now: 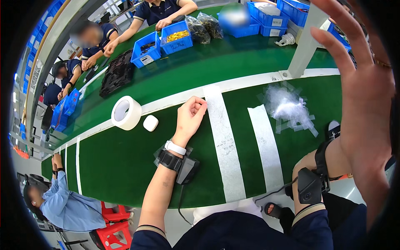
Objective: Applying adhesive tape to electronic components on a production assembly line.
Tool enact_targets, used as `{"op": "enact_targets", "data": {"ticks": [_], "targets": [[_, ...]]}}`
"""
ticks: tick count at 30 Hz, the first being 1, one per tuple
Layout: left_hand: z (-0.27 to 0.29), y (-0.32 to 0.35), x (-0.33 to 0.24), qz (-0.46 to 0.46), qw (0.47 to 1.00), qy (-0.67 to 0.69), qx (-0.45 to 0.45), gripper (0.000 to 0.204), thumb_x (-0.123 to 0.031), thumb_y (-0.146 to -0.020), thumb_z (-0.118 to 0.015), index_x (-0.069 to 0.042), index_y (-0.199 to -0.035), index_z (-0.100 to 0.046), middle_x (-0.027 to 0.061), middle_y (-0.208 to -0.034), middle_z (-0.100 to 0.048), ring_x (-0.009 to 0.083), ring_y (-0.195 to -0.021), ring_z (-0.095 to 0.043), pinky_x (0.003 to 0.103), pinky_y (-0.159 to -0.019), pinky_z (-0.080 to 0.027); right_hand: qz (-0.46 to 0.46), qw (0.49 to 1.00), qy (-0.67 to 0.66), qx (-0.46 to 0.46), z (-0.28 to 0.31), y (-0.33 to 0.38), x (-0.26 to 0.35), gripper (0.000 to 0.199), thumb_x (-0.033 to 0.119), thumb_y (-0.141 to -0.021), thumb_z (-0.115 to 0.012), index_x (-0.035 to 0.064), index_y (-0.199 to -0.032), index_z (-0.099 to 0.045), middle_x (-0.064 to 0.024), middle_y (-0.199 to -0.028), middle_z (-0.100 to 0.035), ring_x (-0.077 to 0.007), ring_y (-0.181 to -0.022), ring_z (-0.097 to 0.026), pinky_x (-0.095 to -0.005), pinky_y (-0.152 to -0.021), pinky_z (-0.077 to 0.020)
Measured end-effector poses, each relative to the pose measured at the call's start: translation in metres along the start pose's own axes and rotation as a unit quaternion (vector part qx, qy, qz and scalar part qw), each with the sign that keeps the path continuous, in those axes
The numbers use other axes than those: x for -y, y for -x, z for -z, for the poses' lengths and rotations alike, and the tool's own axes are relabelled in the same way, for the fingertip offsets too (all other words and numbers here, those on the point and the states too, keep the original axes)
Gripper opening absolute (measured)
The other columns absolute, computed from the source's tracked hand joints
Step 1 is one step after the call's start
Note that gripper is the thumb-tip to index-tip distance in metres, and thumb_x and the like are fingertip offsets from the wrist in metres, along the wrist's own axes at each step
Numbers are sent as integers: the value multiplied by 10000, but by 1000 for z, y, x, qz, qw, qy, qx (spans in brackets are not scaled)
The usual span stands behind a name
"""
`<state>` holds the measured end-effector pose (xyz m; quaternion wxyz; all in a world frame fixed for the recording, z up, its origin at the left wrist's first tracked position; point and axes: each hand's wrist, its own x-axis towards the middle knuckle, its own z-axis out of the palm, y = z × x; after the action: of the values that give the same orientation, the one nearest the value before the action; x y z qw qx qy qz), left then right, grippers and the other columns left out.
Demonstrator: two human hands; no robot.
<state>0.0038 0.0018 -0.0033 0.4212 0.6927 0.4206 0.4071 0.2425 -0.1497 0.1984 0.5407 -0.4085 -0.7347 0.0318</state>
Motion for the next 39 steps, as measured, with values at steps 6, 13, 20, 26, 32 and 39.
{"op": "enact_targets", "data": {"ticks": [6, 13, 20, 26, 32, 39], "targets": [[0, 2, -1, 1, 1000, 10, -12, 43, -45, -802, -564, -4, -805, -552, -39, -618, -497, 11, -556, -429, 162, -509, -363, 16, 1000, 4, -11, -1, -7, -12, 1176, 737, -537, -582, -22, -1343, -185, -249, -1331, -284, -327, -1224, -346, -383, -967, -320], [-1, 1, -4, 25, 1000, 16, -2, 38, -40, -800, -572, -7, -815, -558, -44, -631, -508, 1, -552, -425, 155, -509, -356, 37, 999, 10, -7, 5, -10, -26, 1158, 719, -550, -589, -27, -1341, -189, -251, -1329, -286, -330, -1220, -349, -382, -961, -324], [1, 1, -6, 39, 999, 12, 11, 53, -48, -800, -567, -6, -827, -552, -24, -629, -515, 24, -569, -457, 165, -521, -376, 47, 999, 1, -4, 14, -10, -24, 1140, 700, -563, -596, -31, -1339, -193, -253, -1327, -288, -333, -1217, -353, -380, -955, -327], [1, 2, -7, 22, 1000, 9, 10, 56, -52, -801, -568, -6, -828, -550, -27, -637, -514, 18, -579, -452, 166, -529, -375, 40, 999, -4, 6, 15, 0, -18, 1125, 685, -574, -603, -35, -1337, -196, -255, -1326, -290, -336, -1215, -355, -379, -950, -331], [1, -1, -3, -1, 1000, -3, 4, 66, -77, -809, -565, -18, -836, -550, -32, -645, -514, 21, -576, -454, 163, -509, -357, 42, 999, -6, 1, 13, 4, -12, 1110, 669, -585, -609, -40, -1335, -200, -257, -1324, -292, -339, -1212, -358, -378, -945, -334], [0, 2, -2, 14, 1000, 19, 1, 52, -49, -799, -571, -5, -819, -552, -33, -629, -508, 11, -563, -434, 161, -512, -360, 53, 999, -9, -7, 15, -4, -12, 1092, 650, -597, -616, -44, -1332, -204, -259, -1322, -294, -342, -1209, -361, -376, -939, -338]]}}
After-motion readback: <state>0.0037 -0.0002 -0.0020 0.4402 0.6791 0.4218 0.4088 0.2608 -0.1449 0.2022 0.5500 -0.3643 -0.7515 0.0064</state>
